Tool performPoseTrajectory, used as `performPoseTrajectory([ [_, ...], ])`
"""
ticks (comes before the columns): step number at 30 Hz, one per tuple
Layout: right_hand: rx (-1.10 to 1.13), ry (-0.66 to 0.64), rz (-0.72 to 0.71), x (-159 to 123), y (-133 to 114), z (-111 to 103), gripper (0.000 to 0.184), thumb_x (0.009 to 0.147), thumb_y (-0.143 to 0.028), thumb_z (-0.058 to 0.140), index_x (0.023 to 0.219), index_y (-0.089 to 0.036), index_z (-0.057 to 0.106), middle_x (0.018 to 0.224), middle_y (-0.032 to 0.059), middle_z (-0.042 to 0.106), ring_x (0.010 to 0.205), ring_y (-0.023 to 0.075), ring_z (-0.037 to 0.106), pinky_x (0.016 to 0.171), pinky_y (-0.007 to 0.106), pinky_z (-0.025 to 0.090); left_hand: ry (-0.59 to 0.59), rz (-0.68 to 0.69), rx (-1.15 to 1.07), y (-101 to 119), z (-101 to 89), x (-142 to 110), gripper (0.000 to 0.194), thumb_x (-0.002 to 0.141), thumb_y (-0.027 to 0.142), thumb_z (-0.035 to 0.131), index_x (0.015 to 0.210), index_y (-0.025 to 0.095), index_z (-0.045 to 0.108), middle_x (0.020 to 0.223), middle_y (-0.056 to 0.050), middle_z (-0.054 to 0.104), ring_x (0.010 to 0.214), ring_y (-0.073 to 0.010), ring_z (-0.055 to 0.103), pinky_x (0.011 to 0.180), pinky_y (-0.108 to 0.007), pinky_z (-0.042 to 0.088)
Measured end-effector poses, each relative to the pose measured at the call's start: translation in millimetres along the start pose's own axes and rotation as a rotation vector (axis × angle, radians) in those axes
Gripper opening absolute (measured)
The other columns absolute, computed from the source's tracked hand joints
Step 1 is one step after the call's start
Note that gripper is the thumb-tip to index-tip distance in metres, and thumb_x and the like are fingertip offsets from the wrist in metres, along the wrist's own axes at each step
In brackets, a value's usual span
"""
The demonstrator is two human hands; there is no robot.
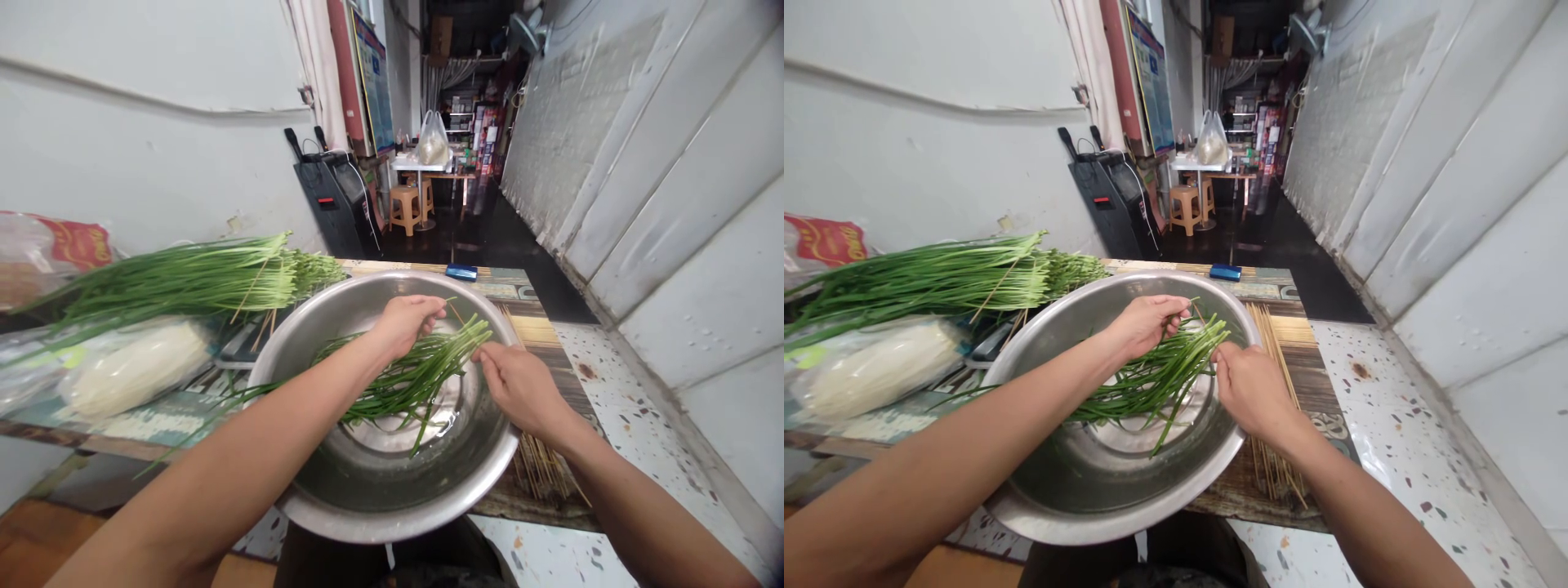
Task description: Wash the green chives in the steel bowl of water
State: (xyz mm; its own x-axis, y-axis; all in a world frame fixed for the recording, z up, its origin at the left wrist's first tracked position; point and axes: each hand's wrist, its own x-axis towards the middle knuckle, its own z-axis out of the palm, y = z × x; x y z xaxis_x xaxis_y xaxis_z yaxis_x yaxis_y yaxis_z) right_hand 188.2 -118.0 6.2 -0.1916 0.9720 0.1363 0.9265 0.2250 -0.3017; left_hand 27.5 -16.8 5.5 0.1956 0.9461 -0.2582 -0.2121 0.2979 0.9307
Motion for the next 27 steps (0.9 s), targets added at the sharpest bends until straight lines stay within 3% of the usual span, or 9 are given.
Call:
performPoseTrajectory([
  [12, -0.02, -0.015, 0.021, 0.5, 0.4, -0.1, 0.029, 0.09, -0.022, 0.033, 0.093, -0.018, 0.061, 0.083, 0.0068, 0.068, 0.078, 0.0199, 0.06, 0.069, 0.028, 0.037, -0.049, -0.021, -0.05, 0.4, 4.2, -4.2, 0.006, 0.078, 0.01, 0.06, 0.074, 0.007, 0.062, 0.064, -0.004, 0.058, 0.046, -0.0031, 0.046, 0.042, -0.015, 0.031],
  [27, -0.024, -0.011, 0.018, 0.3, 1.0, 0.4, 0.029, 0.09, -0.022, 0.032, 0.092, -0.018, 0.061, 0.082, 0.0064, 0.068, 0.078, 0.021, 0.06, 0.07, 0.029, 0.037, -0.075, -0.042, -0.087, -2.8, 1.5, 0.7, 0.004, 0.075, 0.01, 0.063, 0.074, 0.007, 0.063, 0.062, -0.004, 0.057, 0.046, -0.0032, 0.045, 0.041, -0.014, 0.029],
])
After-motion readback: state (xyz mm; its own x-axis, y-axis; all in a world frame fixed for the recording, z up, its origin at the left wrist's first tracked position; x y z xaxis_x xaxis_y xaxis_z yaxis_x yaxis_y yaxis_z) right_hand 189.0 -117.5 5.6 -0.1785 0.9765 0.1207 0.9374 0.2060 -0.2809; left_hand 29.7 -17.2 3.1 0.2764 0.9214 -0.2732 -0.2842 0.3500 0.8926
